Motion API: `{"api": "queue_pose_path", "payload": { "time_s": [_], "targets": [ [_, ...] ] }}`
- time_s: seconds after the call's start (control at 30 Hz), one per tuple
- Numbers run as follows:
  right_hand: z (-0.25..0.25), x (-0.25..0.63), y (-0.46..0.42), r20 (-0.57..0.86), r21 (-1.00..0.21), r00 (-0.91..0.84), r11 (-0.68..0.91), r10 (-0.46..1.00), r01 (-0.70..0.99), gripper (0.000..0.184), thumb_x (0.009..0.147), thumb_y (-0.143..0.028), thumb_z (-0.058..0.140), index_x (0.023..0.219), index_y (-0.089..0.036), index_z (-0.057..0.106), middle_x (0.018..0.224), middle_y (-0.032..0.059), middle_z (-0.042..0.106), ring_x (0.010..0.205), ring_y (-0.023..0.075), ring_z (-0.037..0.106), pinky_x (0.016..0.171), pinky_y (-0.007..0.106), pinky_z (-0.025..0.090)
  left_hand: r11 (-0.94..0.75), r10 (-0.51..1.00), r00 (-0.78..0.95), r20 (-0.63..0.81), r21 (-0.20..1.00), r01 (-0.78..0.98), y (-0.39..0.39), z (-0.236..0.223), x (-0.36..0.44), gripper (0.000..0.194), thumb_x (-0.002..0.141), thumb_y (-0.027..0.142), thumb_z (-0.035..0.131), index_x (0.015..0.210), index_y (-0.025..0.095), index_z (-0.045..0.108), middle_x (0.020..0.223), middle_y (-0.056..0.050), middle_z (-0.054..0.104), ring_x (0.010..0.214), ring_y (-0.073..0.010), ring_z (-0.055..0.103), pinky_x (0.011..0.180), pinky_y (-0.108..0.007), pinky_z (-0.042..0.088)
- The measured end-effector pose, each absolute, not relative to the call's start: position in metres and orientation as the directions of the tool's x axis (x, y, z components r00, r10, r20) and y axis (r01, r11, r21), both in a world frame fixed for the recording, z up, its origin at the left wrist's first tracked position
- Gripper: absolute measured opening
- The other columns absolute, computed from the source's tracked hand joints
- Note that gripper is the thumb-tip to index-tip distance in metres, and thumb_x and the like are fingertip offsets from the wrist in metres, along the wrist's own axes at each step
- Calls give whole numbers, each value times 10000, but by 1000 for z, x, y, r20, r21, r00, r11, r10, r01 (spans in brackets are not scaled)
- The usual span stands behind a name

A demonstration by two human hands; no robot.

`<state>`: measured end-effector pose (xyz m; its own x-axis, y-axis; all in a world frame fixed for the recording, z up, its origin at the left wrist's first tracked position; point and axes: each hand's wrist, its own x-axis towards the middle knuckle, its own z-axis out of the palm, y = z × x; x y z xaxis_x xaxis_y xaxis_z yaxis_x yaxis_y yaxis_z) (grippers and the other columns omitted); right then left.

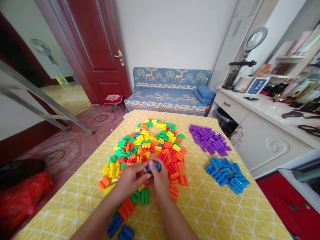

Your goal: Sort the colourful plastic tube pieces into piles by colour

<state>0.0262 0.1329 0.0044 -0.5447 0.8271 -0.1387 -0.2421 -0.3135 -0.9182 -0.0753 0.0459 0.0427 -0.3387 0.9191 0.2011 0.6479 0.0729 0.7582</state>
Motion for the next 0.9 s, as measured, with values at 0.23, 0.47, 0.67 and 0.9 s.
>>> {"api": "queue_pose_path", "payload": {
  "time_s": [0.23, 0.47, 0.67, 0.9],
  "targets": [
    [17, 47, 162, 56, -943, -190, -11, 980, -331, 347, 736, -440, 715, 926, -196, 556, 712, -5, 660, 469, 125, 581, 433, 235, 455, -10, 893, -251, 373, 575, 818, 117, 50, -93, 326, 870, 144, 478, 1116, 210, 682, 1132, -71, 664, 1082, -190, 591, 970, -304, 446],
    [9, 49, 158, 131, -959, -116, 97, 985, -265, 347, 741, -436, 705, 936, -183, 569, 734, 6, 663, 479, 131, 594, 476, 260, 480, 257, 945, -295, 143, 235, 937, 178, 33, -106, 298, 853, 161, 494, 1095, 159, 667, 1094, -137, 666, 1076, -250, 593, 928, -364, 461],
    [4, 49, 158, 119, -965, -137, 81, 983, -251, 355, 748, -449, 702, 949, -187, 572, 745, 5, 670, 500, 138, 601, 500, 272, 493, 278, 952, -297, 73, 205, 939, 170, 28, -109, 320, 762, 166, 611, 1074, 193, 673, 1072, -120, 680, 1072, -276, 585, 909, -380, 457],
    [4, 50, 159, 87, -967, -178, 41, 980, -252, 364, 770, -457, 686, 981, -191, 555, 754, 3, 652, 502, 133, 600, 487, 256, 490, 283, 951, -304, 49, 252, 926, 144, 29, -114, 249, 783, 171, 575, 998, 206, 696, 1008, -94, 696, 1029, -245, 612, 884, -339, 460]
  ]
}}
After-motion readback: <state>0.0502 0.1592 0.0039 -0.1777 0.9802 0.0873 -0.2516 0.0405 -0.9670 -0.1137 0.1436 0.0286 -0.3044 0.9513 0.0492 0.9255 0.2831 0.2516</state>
